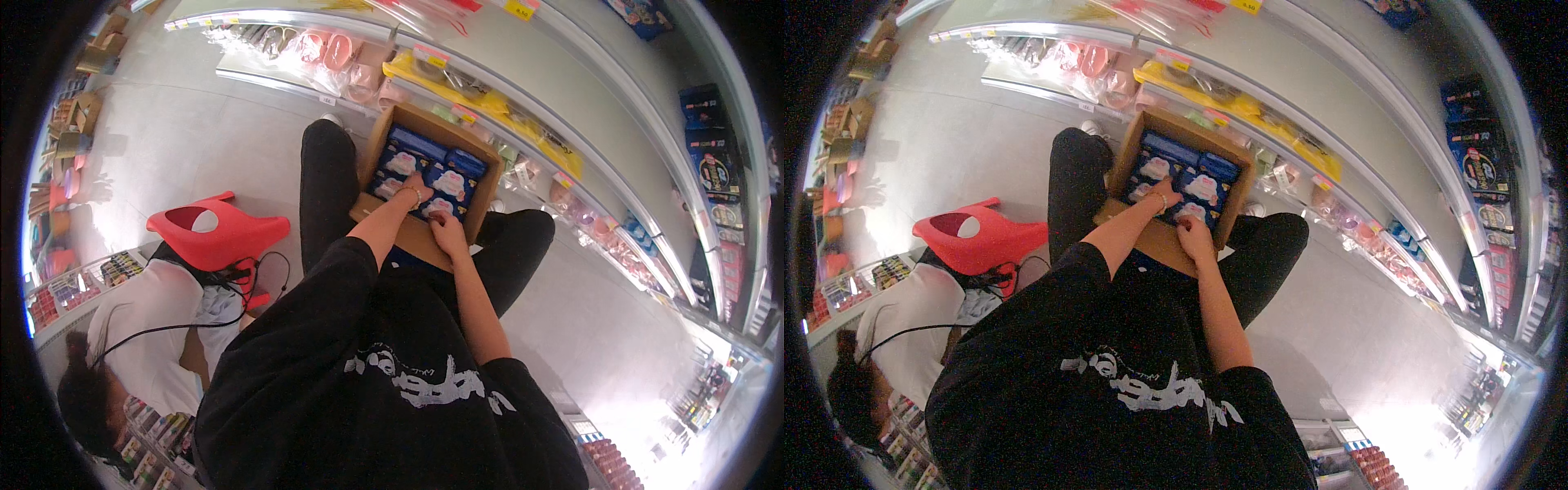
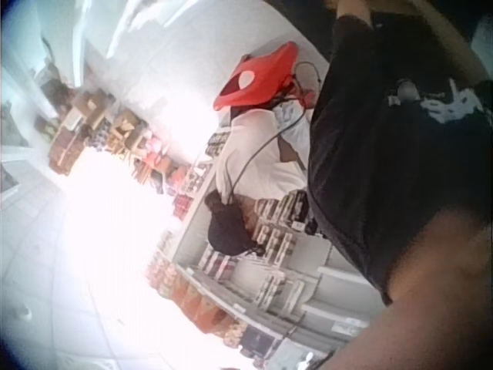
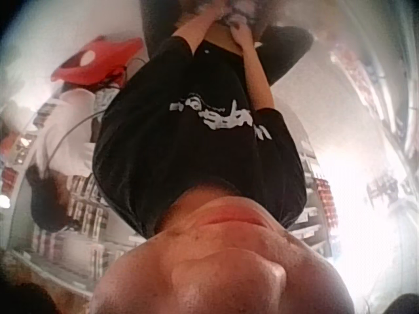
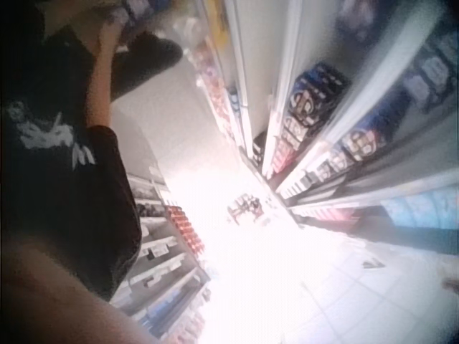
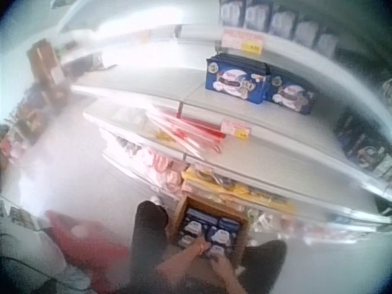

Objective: The person takes items from a box and places them on the shelves of a store.

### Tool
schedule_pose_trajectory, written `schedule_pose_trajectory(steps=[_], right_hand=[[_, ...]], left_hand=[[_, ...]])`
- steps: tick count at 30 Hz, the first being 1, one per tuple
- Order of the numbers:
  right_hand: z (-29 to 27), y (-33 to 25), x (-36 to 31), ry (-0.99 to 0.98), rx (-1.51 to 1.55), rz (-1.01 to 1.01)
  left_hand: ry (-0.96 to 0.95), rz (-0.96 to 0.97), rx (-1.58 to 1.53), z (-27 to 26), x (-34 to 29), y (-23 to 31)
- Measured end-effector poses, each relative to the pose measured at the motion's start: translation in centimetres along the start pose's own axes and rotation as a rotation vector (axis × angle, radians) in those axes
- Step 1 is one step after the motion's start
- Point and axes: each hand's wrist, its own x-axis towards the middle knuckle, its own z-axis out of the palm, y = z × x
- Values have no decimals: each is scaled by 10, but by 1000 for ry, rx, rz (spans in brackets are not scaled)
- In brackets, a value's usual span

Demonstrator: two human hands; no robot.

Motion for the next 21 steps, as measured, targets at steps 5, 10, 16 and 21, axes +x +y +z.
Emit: schedule_pose_trajectory(steps=[5,10,16,21], right_hand=[[2,6,4,6,25,1],[3,0,3,62,53,34],[5,18,14,92,47,27],[11,20,12,127,44,-82]], left_hand=[[-259,-56,101,5,-3,3],[-338,-59,-75,7,8,-13],[-323,-131,46,-22,-28,26],[-73,-175,60,13,-16,8]])
